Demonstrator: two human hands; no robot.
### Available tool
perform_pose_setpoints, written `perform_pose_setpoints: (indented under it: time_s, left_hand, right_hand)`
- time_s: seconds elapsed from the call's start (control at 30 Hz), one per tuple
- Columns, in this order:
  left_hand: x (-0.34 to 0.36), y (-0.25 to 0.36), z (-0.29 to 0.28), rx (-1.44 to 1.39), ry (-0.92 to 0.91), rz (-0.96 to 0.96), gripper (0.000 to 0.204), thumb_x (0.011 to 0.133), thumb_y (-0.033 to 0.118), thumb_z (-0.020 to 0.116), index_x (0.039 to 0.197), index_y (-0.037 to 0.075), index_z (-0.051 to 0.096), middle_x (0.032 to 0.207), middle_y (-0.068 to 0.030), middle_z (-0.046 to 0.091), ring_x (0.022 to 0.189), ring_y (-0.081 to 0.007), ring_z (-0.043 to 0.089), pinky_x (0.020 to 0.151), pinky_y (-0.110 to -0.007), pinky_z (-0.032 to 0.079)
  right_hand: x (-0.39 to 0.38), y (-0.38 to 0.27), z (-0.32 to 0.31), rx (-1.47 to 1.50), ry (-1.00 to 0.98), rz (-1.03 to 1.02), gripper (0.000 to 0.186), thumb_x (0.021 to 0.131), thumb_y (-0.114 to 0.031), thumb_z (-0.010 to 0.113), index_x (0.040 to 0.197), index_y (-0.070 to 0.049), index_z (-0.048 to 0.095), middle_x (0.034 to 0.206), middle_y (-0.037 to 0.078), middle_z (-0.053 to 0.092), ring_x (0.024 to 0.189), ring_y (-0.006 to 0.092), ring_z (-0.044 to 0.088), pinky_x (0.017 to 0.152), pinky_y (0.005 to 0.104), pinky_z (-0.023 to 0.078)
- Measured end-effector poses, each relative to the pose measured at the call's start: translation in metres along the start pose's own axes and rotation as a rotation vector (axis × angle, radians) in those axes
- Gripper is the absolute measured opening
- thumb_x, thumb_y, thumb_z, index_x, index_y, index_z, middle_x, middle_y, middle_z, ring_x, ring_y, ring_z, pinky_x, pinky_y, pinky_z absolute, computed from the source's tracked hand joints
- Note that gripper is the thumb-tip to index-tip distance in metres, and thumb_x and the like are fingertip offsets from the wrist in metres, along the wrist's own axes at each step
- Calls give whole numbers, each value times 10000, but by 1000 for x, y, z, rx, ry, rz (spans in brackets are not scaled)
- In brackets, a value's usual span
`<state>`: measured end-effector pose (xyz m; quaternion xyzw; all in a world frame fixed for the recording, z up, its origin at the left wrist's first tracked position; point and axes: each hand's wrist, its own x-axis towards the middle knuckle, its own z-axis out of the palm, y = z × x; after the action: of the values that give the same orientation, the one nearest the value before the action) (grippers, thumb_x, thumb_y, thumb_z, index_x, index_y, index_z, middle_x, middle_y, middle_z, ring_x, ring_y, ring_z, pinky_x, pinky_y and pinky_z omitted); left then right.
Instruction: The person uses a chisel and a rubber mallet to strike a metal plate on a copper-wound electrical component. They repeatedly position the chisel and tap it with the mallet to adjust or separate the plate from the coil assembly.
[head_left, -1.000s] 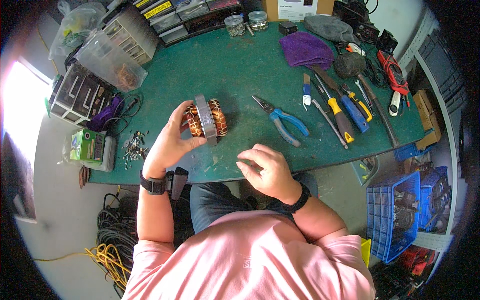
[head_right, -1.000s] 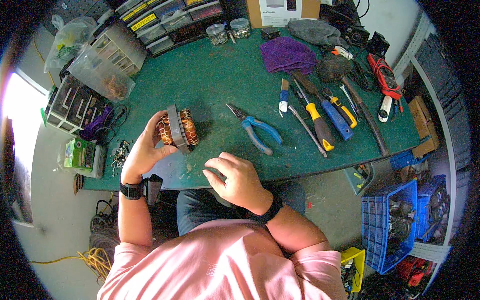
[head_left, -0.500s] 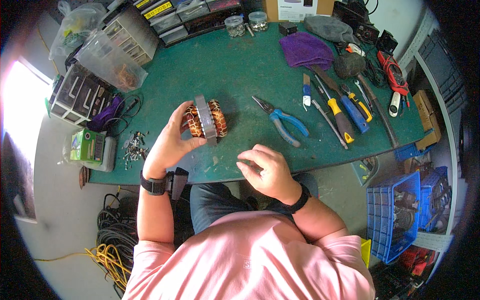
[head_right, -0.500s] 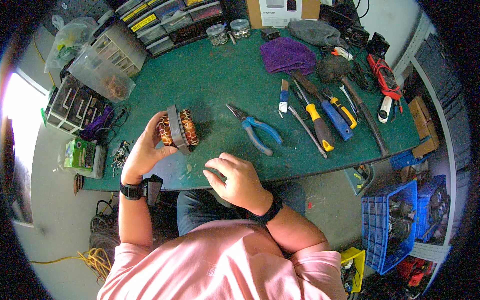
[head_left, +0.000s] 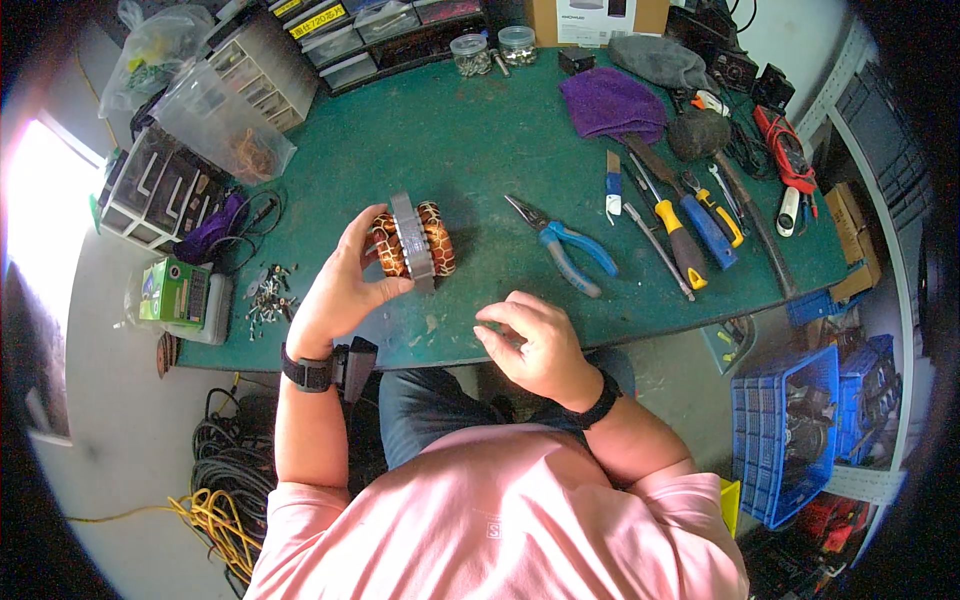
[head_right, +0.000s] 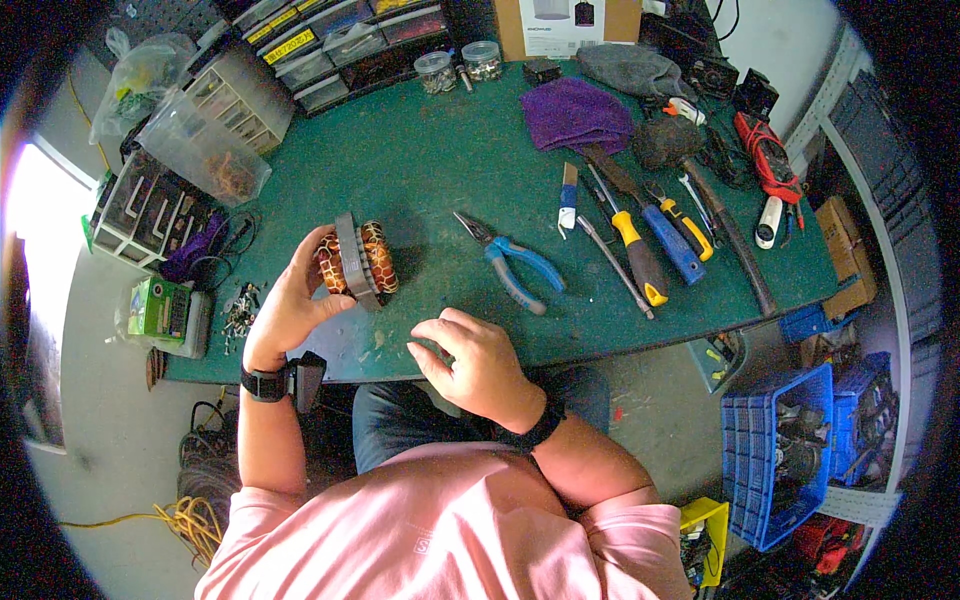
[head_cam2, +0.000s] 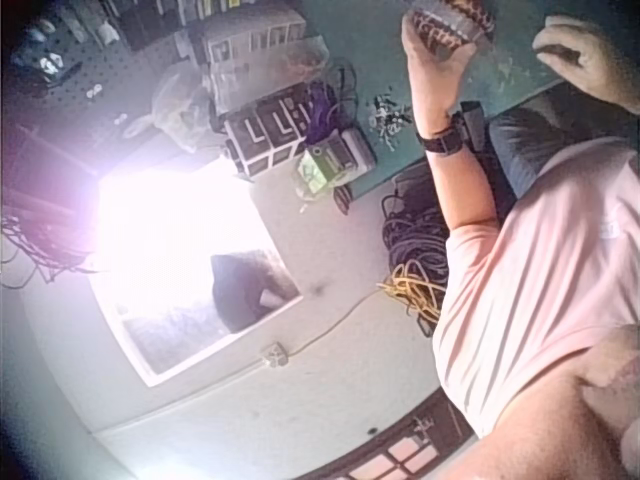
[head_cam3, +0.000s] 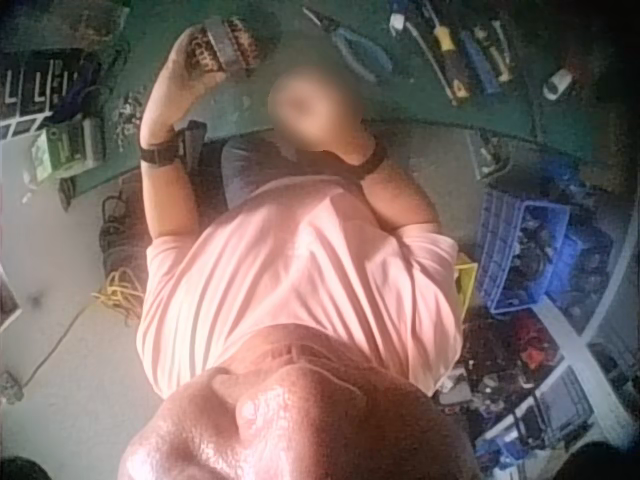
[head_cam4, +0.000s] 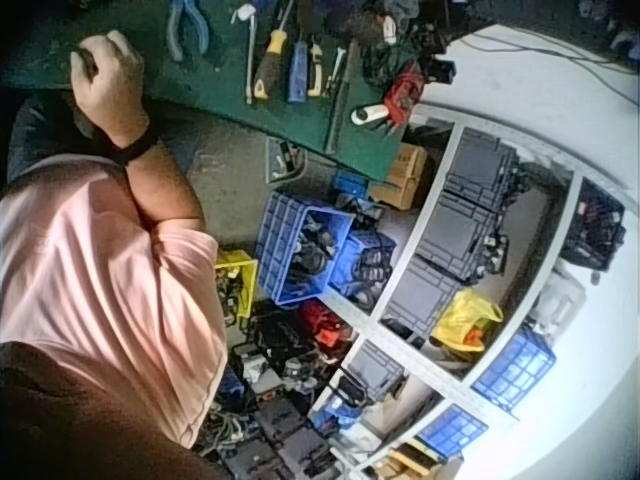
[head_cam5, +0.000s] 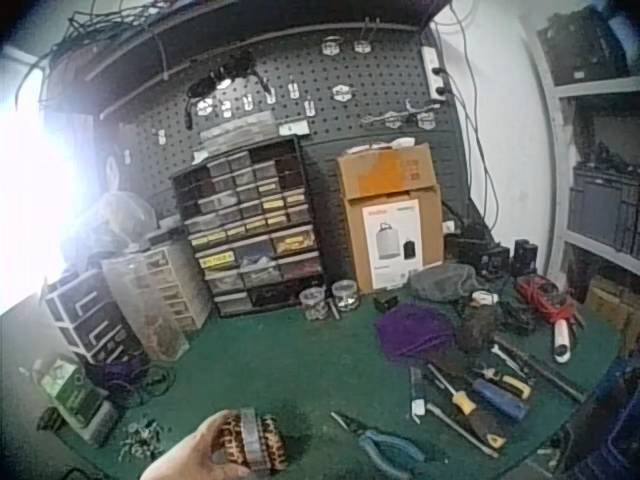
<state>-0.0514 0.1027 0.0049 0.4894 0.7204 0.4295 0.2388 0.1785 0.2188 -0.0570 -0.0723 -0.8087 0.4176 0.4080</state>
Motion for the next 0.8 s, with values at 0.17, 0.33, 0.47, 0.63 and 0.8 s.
perform_pose_setpoints:
  time_s: [0.17,0.33,0.47,0.63,0.8]
  left_hand:
    - [0,-1,-1,9,8,21,957,700,101,862,1470,8,302,1373,-166,488,1289,-249,488,1112,-380,398]
    - [1,-2,0,4,3,25,955,699,102,864,1467,6,303,1365,-168,497,1287,-248,491,1113,-377,395]
    - [0,0,0,9,9,13,957,698,100,865,1467,9,302,1361,-171,502,1285,-249,494,1115,-375,390]
    - [0,-3,0,4,13,23,960,697,97,864,1470,13,301,1361,-175,503,1287,-253,495,1117,-377,387]
    - [0,-2,-1,17,7,14,961,701,100,861,1473,10,296,1373,-177,496,1293,-256,490,1121,-380,382]
  right_hand:
    - [0,-1,0,2,2,0,104,836,-51,708,914,-22,644,745,92,575,590,206,593,527,302,475]
    - [1,-1,0,-4,4,-6,102,836,-54,709,909,-23,645,739,93,571,589,206,591,526,306,471]
    - [1,-2,0,0,-1,9,101,835,-56,710,905,-23,645,735,95,568,589,210,590,526,310,470]
    - [1,-3,0,4,1,3,103,833,-54,711,905,-22,645,739,98,572,590,218,593,527,311,474]
    - [1,-1,0,10,8,-1,105,832,-52,710,908,-20,646,746,103,579,592,220,597,526,312,477]
